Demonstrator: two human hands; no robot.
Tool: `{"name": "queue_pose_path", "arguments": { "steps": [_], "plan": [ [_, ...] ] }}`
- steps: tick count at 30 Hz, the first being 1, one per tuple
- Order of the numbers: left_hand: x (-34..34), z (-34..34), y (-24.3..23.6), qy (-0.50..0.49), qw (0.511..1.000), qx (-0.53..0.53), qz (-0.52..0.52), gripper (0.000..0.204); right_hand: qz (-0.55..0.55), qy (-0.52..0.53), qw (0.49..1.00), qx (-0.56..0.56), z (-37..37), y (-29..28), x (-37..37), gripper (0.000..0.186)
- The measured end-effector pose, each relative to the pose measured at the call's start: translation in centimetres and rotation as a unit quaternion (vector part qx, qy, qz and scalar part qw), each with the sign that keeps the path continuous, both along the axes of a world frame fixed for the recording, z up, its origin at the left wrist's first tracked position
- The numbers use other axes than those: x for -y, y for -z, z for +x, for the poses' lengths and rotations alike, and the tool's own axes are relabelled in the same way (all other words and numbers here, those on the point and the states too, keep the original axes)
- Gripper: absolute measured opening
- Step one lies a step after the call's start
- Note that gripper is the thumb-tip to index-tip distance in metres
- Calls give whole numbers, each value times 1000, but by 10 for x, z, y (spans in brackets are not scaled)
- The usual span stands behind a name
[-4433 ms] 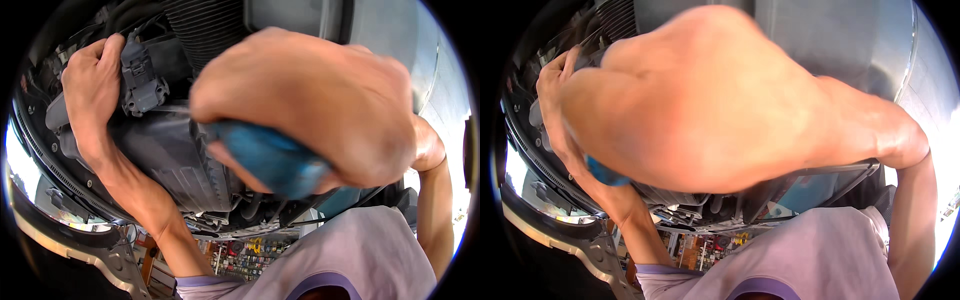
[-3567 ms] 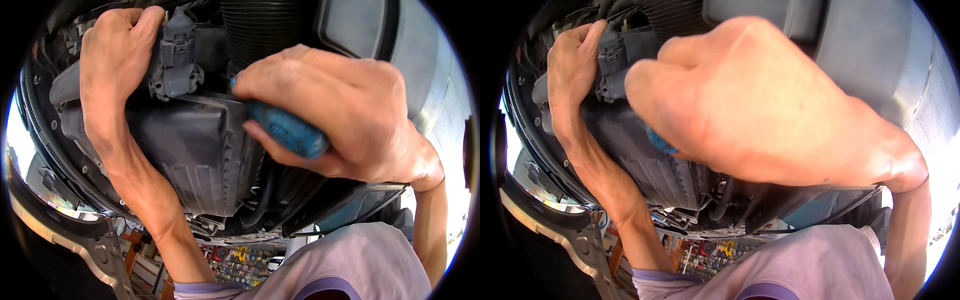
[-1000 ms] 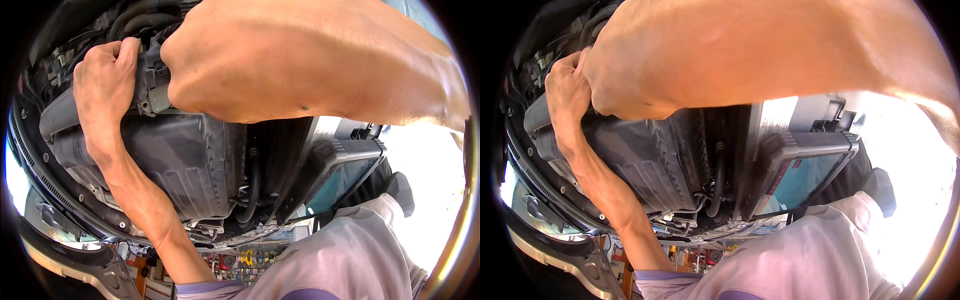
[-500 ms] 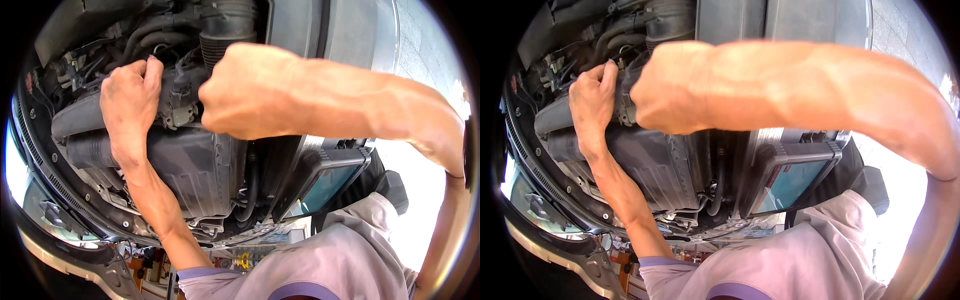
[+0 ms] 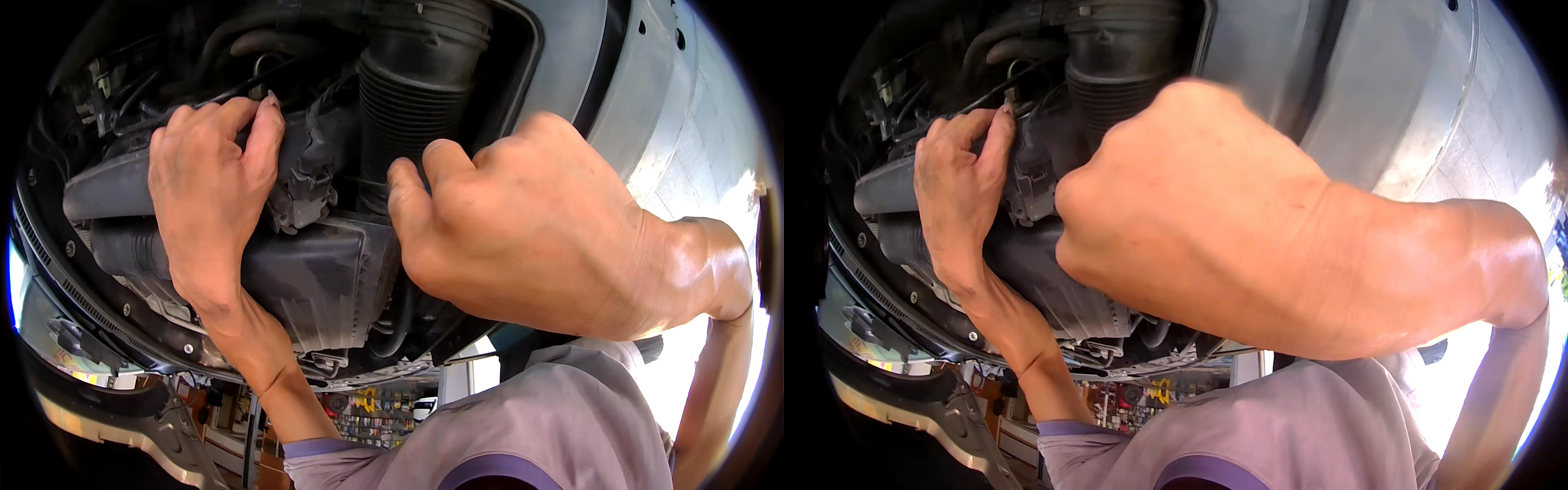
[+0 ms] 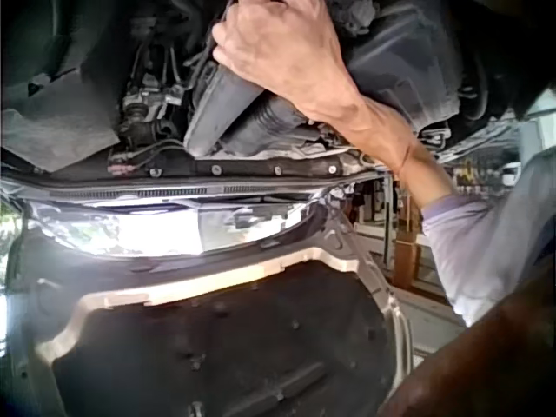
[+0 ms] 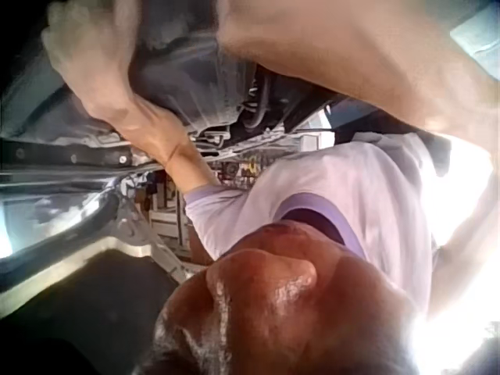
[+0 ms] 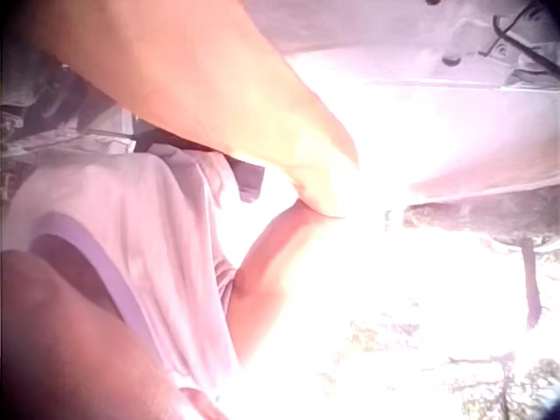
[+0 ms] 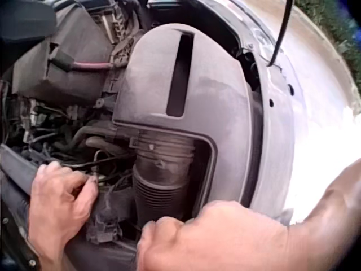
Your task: The person manipulates a plastic casing and an air intake hose within a car engine bay, using a screwdriver to pry a connector and their hands to pull the components apart.
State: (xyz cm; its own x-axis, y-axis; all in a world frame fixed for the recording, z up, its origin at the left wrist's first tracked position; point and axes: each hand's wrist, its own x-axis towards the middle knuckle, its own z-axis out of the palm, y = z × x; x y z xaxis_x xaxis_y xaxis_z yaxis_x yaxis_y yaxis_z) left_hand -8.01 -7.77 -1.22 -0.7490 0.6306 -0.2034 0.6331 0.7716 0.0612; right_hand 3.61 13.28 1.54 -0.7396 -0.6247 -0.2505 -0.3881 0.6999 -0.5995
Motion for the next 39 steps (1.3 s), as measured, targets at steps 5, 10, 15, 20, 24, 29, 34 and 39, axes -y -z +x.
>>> {"name": "queue_pose_path", "arguments": {
  "steps": [5, 10, 15, 20, 24, 29, 34, 39],
  "plan": [
    [1, 1, 1, 40, 999, -19, -13, 37, 23, 42, 995, -87, 14, 4, 12, 26],
    [4, 1, 4, 36, 998, -58, -2, 43, 36, 41, 992, -117, 17, 8, 22, 15],
    [9, -8, 17, 6, 998, 39, -47, 42, 121, 53, 984, -120, 11, 11, 28, 11],
    [11, -5, 1, 111, 991, -75, -24, 37, 31, -34, 999, 0, -22, -23, 6, 19],
    [-6, 23, -6, 103, 985, -137, -34, 37, 29, -53, 998, 30, -11, -22, 0, 18],
    [-4, 19, -9, 115, 982, -128, -82, 35, -78, 21, 996, -39, 10, -1, 9, 18],
    [5, -4, 11, 70, 996, -42, -38, 36, -68, 79, 993, -47, 28, 3, -11, 18],
    [17, -24, 16, 40, 996, 10, -83, 43, -91, 146, 980, -103, 42, 26, 7, 17]
  ]
}}
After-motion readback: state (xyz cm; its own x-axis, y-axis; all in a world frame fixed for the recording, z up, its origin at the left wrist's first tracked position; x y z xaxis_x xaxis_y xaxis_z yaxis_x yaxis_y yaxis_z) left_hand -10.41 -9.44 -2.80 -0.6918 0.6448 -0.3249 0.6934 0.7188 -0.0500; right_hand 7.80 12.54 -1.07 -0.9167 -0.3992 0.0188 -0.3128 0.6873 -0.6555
